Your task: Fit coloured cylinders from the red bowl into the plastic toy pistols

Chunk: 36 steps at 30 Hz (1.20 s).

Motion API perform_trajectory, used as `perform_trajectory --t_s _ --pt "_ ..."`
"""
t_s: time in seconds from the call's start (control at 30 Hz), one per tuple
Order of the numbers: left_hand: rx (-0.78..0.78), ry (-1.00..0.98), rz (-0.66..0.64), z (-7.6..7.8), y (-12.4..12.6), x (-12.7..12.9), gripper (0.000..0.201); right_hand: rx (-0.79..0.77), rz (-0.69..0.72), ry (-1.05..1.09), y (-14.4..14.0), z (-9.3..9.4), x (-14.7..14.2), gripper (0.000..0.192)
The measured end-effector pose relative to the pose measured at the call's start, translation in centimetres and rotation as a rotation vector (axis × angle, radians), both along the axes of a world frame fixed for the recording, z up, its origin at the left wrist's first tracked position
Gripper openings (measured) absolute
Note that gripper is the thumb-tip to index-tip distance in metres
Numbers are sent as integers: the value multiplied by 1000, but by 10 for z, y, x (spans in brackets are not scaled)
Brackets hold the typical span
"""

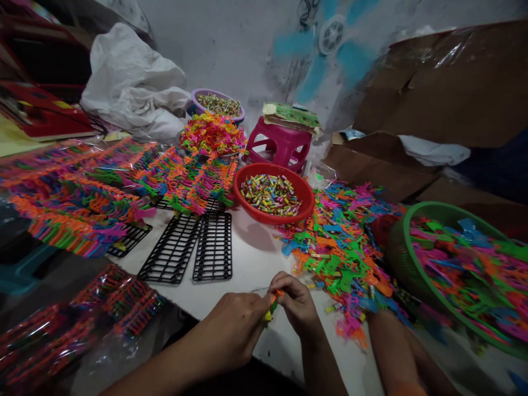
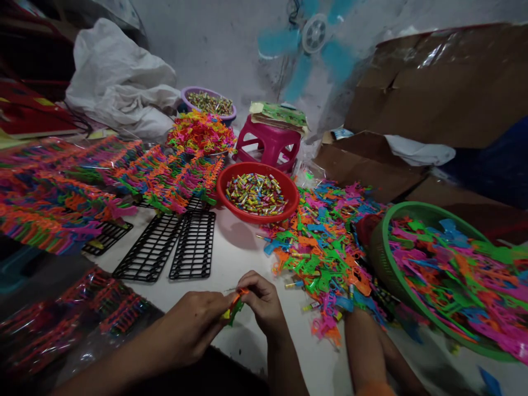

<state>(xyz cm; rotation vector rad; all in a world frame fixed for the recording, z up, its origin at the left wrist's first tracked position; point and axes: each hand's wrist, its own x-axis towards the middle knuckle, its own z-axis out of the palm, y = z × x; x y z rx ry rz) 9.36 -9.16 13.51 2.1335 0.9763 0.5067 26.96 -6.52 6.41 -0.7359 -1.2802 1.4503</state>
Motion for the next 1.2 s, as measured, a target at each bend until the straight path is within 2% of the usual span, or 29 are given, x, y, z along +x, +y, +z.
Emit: perform_trajectory --t_s 0.1,0.2,0.33,0.43,0.57,0.63,0.73,0.87,0.93,1.03,1.13,1.2 --pt "31 10 -26 1 1 0 20 3 -25 -44 -2 1 -2 5" --pt "-64 -85 -13 -3 2 4 16 -53 -40 -6 -3 -1 -2 8" --pt "-234 -270 175 -12 3 9 16 -132 -157 11 -4 -1 -1 24" --pt "-273 -344 264 -17 6 9 20 -163 -105 -2 -5 2 0 23" --pt "-288 -318 230 -18 10 5 16 -180 -40 3 -8 5 -3 14" --pt "-329 -320 207 -19 10 4 16 -176 -57 1 -8 6 -5 12" --pt "-401 -344 242 -26 12 3 21 -174 -117 -9 -6 8 -8 15" --pt "-556 -457 302 -42 19 2 27 -247 -288 -31 -1 12 -9 21" --pt "-643 -564 343 -47 23 0 26 -313 -299 1 1 11 -8 22" --pt "-872 -737 375 -48 26 -1 25 -359 -188 125 3 4 -5 28" --pt "-1146 -897 302 -46 25 1 26 -331 -84 249 3 -2 -6 47" --pt "-1282 -922 245 -47 23 5 28 -286 -34 260 2 -4 -11 47"
